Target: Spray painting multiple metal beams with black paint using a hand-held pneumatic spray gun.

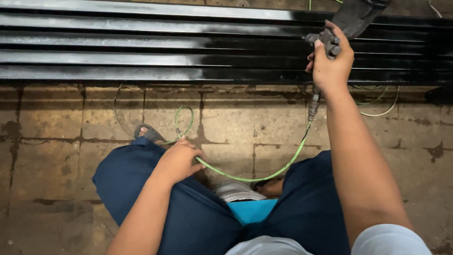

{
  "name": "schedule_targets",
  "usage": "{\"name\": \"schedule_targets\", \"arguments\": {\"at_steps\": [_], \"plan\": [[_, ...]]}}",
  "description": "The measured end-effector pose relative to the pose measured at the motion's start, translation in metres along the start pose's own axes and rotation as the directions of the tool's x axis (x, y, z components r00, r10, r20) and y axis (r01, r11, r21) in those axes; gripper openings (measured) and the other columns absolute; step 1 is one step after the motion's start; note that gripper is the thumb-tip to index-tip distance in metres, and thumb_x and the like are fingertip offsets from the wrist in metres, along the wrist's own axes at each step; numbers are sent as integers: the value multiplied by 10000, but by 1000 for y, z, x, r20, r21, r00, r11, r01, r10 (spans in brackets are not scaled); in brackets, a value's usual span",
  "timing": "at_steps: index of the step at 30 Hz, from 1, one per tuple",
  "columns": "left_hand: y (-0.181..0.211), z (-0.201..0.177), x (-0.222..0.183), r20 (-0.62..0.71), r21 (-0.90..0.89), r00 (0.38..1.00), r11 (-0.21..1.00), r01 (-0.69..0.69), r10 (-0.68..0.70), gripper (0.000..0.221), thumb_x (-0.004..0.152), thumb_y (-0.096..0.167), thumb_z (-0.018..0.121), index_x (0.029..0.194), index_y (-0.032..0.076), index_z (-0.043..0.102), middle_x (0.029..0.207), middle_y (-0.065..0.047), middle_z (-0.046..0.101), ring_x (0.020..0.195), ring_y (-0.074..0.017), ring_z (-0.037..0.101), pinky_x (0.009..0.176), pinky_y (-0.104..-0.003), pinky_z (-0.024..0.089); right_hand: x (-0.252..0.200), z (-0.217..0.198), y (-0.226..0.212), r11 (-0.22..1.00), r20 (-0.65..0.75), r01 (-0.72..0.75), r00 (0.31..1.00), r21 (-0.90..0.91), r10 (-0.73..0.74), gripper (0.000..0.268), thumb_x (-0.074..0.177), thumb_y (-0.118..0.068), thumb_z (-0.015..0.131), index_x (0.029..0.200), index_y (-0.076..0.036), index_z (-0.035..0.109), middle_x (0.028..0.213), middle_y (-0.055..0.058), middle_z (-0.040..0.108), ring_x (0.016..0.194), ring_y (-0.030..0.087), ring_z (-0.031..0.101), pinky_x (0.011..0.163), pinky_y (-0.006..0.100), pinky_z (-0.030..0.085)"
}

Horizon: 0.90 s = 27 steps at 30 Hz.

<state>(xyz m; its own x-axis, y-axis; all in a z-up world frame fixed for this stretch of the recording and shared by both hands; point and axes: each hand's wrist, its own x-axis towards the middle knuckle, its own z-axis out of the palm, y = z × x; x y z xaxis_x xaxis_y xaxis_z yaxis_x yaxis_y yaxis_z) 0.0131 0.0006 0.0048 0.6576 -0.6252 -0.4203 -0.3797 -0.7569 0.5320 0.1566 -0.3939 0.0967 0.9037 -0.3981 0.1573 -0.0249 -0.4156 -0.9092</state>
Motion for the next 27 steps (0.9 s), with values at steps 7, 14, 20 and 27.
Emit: {"name": "schedule_targets", "arguments": {"at_steps": [7, 14, 20, 27], "plan": [[-1, 1, -2, 18, -8, 1000, 1000, 17, -17, 273, 879, 326, 794, 1086, 148, 791, 959, -23, 750, 1057, -260, 614, 1302, -477, 229, 2, 14, 8, 999, 2, 31, 999, 41, -32, 367, 1054, -34, 573, 1378, -187, 654, 786, 97, 646, 561, 125, 618, 450, 259, 592], [1, -2, -3, 19, -14, 1000, 1000, 16, -16, 209, 872, 312, 807, 1014, 161, 788, 854, -15, 718, 991, -255, 612, 1296, -478, 239, 1, 31, 6, 998, 43, -2, 999, 63, -1, 376, 1044, -51, 583, 1381, -199, 655, 743, 73, 629, 537, 116, 611, 445, 252, 583], [6, -5, -5, 48, -22, 998, 999, 46, -45, 188, 878, 294, 801, 986, 146, 763, 765, -34, 692, 923, -259, 608, 1308, -478, 232, -8, 42, -14, 999, 97, -17, 995, 45, 13, 389, 1058, -67, 574, 1420, -191, 638, 680, 86, 615, 507, 128, 604, 467, 248, 584], [6, -8, -7, 100, 12, 992, 997, 79, -80, 170, 885, 299, 781, 966, 157, 738, 789, -33, 690, 931, -248, 596, 1295, -460, 254, -7, 62, -11, 995, 113, -4, 994, 97, -7, 354, 1047, -76, 598, 1383, -175, 654, 725, 91, 639, 558, 126, 633, 438, 251, 580]]}}
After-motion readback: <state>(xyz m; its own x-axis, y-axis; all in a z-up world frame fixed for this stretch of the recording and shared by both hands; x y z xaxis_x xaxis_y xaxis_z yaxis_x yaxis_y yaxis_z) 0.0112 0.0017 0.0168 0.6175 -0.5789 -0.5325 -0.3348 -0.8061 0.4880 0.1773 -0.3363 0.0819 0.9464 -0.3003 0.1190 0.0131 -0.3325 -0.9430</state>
